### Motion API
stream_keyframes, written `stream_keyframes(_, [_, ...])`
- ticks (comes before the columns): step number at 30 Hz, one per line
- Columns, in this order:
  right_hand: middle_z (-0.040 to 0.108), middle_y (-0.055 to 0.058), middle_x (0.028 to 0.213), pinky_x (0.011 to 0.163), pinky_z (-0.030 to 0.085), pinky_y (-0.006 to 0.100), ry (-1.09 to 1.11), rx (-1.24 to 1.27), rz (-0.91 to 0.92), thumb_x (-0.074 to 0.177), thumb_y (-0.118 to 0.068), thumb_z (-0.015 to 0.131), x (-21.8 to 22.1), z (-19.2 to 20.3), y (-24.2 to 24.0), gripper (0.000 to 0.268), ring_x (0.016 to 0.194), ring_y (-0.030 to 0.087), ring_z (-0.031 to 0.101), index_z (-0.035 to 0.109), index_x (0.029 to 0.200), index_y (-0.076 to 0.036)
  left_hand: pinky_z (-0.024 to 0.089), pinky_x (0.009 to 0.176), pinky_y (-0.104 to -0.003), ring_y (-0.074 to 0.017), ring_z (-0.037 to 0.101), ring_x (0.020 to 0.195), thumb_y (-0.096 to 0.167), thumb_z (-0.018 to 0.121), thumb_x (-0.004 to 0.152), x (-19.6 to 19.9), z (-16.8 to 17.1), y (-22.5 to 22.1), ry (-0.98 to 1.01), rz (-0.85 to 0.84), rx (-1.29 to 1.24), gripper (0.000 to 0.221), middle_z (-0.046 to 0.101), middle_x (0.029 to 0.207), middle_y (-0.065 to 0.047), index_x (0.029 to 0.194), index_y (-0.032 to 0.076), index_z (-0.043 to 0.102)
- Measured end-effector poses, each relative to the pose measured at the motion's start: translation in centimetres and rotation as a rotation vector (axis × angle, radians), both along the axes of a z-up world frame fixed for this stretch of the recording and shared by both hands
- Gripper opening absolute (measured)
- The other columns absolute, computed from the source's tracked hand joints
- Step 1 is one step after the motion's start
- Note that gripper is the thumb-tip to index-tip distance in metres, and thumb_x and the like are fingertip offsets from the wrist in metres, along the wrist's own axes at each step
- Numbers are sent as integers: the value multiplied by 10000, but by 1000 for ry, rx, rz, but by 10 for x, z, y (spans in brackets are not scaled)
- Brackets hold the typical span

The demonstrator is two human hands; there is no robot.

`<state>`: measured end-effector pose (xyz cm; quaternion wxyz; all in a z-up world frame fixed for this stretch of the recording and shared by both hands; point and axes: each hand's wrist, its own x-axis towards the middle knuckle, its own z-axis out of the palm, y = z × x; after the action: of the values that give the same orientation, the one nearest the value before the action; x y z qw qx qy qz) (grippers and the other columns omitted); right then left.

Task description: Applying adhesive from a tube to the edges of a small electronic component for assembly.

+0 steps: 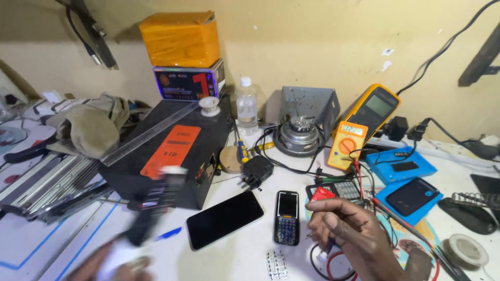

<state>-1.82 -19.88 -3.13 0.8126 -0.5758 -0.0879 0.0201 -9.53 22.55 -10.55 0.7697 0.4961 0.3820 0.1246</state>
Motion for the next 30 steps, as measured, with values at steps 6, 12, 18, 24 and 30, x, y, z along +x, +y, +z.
stream_keyframes(6, [659,281,976,483,527,371,-34,268,73,840,-256,776,23,-15,-25,613,632,303,650,565,1353,5,547,628,-290,-131,733,724,445,767,799,75,133,-221,-512,-632,899,335,799,862,18,1027,204,716])
stream_keyframes(12, [665,190,788,402,431,293,192,143,-357,904,-195,720,34,-2,-40,310,543,263,619,640,1125,8,545,556,-261,-143,678,587,325,654,934,114,128,-255,-548,-911,459,264,724,862,-62,1048,92,699])
stream_keyframes(18, [692,192,889,322,345,275,346,142,-463,932,-246,707,34,10,-25,292,499,222,577,591,1039,0,579,774,-310,-176,737,939,259,642,961,122,101,-244,-828,-843,682,238,768,1029,-78,1102,73,688])
stream_keyframes(24, [672,141,894,341,317,257,378,164,-423,950,-229,696,35,-1,-28,243,496,195,555,602,1044,-26,511,555,-442,-298,726,749,336,521,1050,133,84,-235,-897,-743,1304,237,751,926,-60,999,112,578])
stream_keyframes(30, [676,183,934,477,442,286,264,150,-448,918,-124,719,31,-2,-35,193,572,262,583,611,1031,-11,408,549,-479,-310,641,637,379,498,1048,124,86,-245,-663,-715,1258,323,694,721,-42,826,154,565])
